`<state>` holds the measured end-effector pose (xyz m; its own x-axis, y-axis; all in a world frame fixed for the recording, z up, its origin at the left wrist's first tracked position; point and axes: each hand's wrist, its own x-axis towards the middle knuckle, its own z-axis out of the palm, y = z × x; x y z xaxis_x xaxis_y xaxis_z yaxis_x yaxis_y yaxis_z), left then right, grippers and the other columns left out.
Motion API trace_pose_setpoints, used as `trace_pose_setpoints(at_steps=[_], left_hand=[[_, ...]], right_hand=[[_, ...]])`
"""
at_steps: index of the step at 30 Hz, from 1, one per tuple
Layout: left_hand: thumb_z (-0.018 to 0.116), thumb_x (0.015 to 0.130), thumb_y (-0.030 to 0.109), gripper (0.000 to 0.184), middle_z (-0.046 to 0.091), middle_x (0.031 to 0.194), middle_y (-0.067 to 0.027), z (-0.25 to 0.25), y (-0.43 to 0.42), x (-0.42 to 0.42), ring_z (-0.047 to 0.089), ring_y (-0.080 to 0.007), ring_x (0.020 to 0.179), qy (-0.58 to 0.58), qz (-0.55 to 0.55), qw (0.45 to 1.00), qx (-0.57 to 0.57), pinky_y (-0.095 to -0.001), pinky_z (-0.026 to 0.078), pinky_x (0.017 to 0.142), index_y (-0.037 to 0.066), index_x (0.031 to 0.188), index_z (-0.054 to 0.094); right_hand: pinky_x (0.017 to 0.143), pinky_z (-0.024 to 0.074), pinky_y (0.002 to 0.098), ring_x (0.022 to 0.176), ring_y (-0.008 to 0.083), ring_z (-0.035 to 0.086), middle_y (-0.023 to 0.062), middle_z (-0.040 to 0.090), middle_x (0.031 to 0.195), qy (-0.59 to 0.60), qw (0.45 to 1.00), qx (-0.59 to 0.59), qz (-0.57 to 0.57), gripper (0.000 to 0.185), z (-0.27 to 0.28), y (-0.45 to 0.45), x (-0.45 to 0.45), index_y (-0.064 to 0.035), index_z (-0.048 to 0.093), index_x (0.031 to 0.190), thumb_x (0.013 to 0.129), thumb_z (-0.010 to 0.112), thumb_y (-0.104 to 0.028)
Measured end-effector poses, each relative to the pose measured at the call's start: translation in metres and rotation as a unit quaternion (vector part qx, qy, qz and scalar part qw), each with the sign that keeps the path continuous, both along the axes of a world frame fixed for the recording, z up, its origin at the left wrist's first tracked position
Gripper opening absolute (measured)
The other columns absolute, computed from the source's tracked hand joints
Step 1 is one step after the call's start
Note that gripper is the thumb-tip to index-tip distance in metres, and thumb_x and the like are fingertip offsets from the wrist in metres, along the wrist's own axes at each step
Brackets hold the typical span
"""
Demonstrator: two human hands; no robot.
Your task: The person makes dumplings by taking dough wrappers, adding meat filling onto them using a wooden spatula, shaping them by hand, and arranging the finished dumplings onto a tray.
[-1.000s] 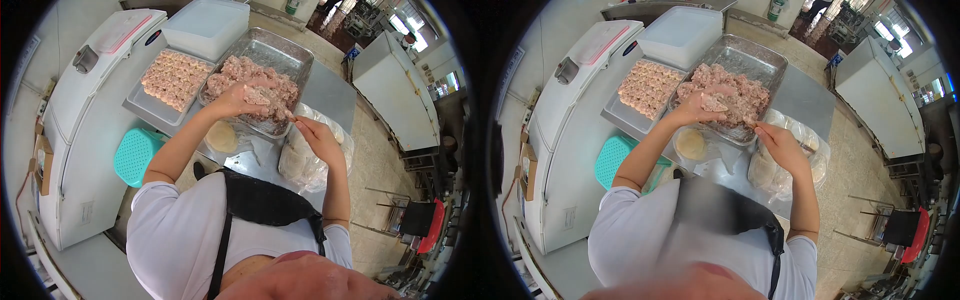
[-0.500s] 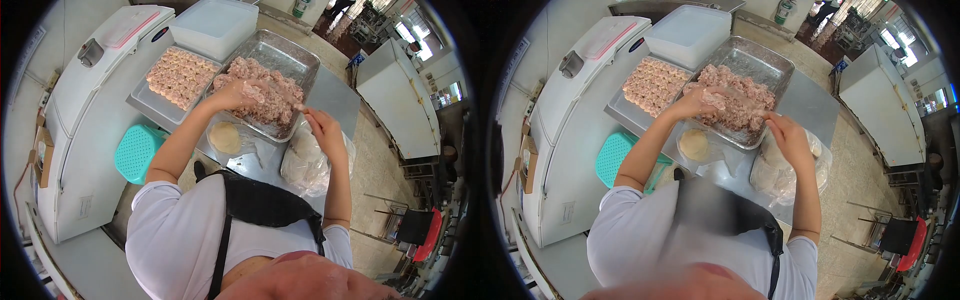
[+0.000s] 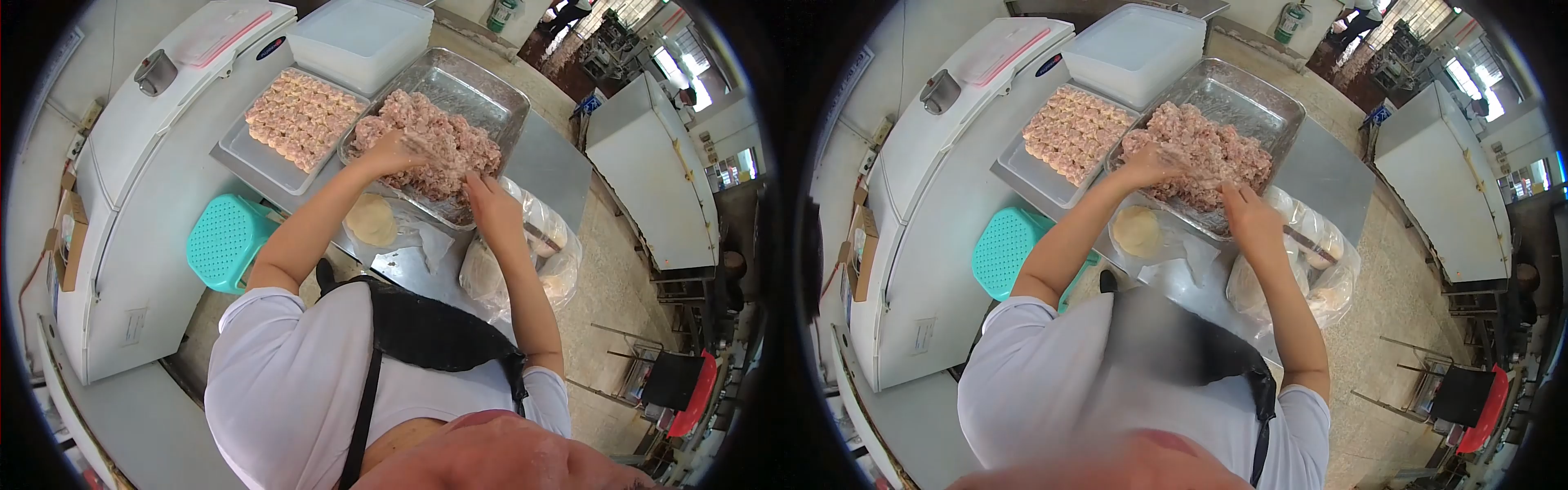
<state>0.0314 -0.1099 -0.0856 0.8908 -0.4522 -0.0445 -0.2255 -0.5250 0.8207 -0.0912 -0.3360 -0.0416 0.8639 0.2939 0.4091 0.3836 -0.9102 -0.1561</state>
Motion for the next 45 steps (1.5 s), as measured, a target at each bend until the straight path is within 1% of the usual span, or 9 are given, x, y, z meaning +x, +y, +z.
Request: trace_pose_setpoints(at_steps=[5, 8, 10, 12, 22, 26, 35, 39, 45], left_hand=[[0.073, 0.078, 0.032, 0.051, 0.064, 0.115, -0.0171, 0.019, 0.007, -0.022, 0.064, -0.0258, 0.097, -0.158, 0.021, 0.982, -0.106, -0.036, 0.048, 0.086, 0.006, 0.121, 0.059], [0.074, 0.078, 0.028, 0.054, 0.06, 0.124, -0.0138, 0.049, 0.017, -0.029, 0.059, -0.0273, 0.108, 0.064, -0.049, 0.991, -0.107, -0.0371, 0.045, 0.093, 0.01, 0.125, 0.055], [0.076, 0.076, 0.031, 0.055, 0.062, 0.12, -0.0132, 0.047, 0.021, -0.024, 0.064, -0.0279, 0.092, -0.203, -0.106, 0.961, -0.156, -0.0334, 0.049, 0.084, 0.008, 0.123, 0.057], [0.076, 0.075, 0.029, 0.054, 0.061, 0.122, -0.0146, 0.047, 0.019, -0.017, 0.06, -0.0292, 0.102, -0.174, -0.123, 0.97, -0.121, -0.0363, 0.046, 0.091, 0.009, 0.122, 0.057], [0.072, 0.076, 0.05, 0.074, 0.052, 0.13, -0.025, 0.012, 0.019, 0.032, 0.048, -0.0355, 0.123, -0.097, -0.077, 0.992, 0.009, -0.0421, 0.036, 0.104, -0.001, 0.126, 0.053], [0.072, 0.076, 0.051, 0.083, 0.051, 0.131, -0.026, 0.028, 0.028, 0.036, 0.046, -0.0364, 0.125, -0.058, -0.18, 0.982, 0.025, -0.0418, 0.036, 0.104, -0.003, 0.132, 0.046], [0.074, 0.072, 0.017, 0.08, 0.06, 0.114, -0.0227, 0.003, 0.064, 0.047, 0.06, -0.0413, 0.095, -0.245, -0.269, 0.929, 0.06, -0.0489, 0.047, 0.086, 0.022, 0.143, 0.036], [0.075, 0.072, 0.019, 0.079, 0.062, 0.113, -0.0193, 0.041, 0.086, 0.029, 0.062, -0.0374, 0.094, -0.217, -0.242, 0.946, -0.007, -0.0436, 0.048, 0.084, 0.022, 0.142, 0.038], [0.079, 0.071, 0.026, 0.053, 0.065, 0.104, -0.0137, 0.04, 0.123, 0.037, 0.062, -0.0313, 0.092, -0.243, -0.232, 0.93, -0.151, -0.0386, 0.048, 0.082, 0.011, 0.117, 0.058]], right_hand=[[0.068, 0.0493, 0.047, 0.08, 0.0367, 0.063, 0.0171, 0.066, 0.083, 0.157, 0.985, -0.026, -0.063, 0.027, -0.043, -0.062, 0.024, -0.0097, 0.062, 0.108, 0.094, 0.051, -0.03], [0.074, 0.0505, 0.0413, 0.086, 0.0361, 0.064, 0.02, 0.067, 0.093, 0.176, 0.977, 0.109, -0.052, 0.026, 0.01, -0.055, -0.008, -0.0066, 0.067, 0.105, 0.093, 0.054, -0.026], [0.075, 0.0502, 0.04, 0.087, 0.0354, 0.064, 0.0201, 0.066, 0.094, 0.188, 0.963, 0.188, -0.044, 0.025, 0.03, -0.045, -0.022, -0.0062, 0.066, 0.107, 0.093, 0.055, -0.025], [0.076, 0.0499, 0.0386, 0.088, 0.0348, 0.064, 0.0203, 0.066, 0.095, 0.196, 0.943, 0.267, -0.036, 0.025, 0.033, -0.025, -0.025, -0.0058, 0.065, 0.109, 0.093, 0.056, -0.024], [0.074, 0.0499, 0.0429, 0.084, 0.0364, 0.063, 0.0162, 0.065, 0.095, 0.017, 0.987, 0.125, -0.098, 0.026, 0.029, 0.036, -0.013, -0.0079, 0.061, 0.113, 0.094, 0.054, -0.024], [0.071, 0.0496, 0.0466, 0.083, 0.0382, 0.063, 0.0183, 0.064, 0.093, 0.154, 0.967, 0.002, -0.205, 0.025, -0.029, 0.02, 0.011, -0.0132, 0.06, 0.113, 0.096, 0.048, -0.027], [0.073, 0.05, 0.0427, 0.085, 0.0391, 0.063, 0.0202, 0.064, 0.098, 0.043, 0.976, 0.116, -0.178, 0.025, 0.022, 0.085, -0.012, -0.0085, 0.061, 0.11, 0.096, 0.049, -0.025], [0.07, 0.0502, 0.0449, 0.083, 0.0391, 0.063, 0.0179, 0.065, 0.096, 0.174, 0.95, -0.039, -0.254, 0.026, -0.021, 0.058, 0.001, -0.0127, 0.063, 0.111, 0.094, 0.051, -0.027], [0.082, 0.0485, 0.0329, 0.094, 0.0248, 0.065, 0.0203, 0.068, 0.1, 0.171, 0.933, 0.282, -0.145, 0.032, 0.053, 0.117, -0.036, -0.0008, 0.064, 0.113, 0.094, 0.058, -0.025]])
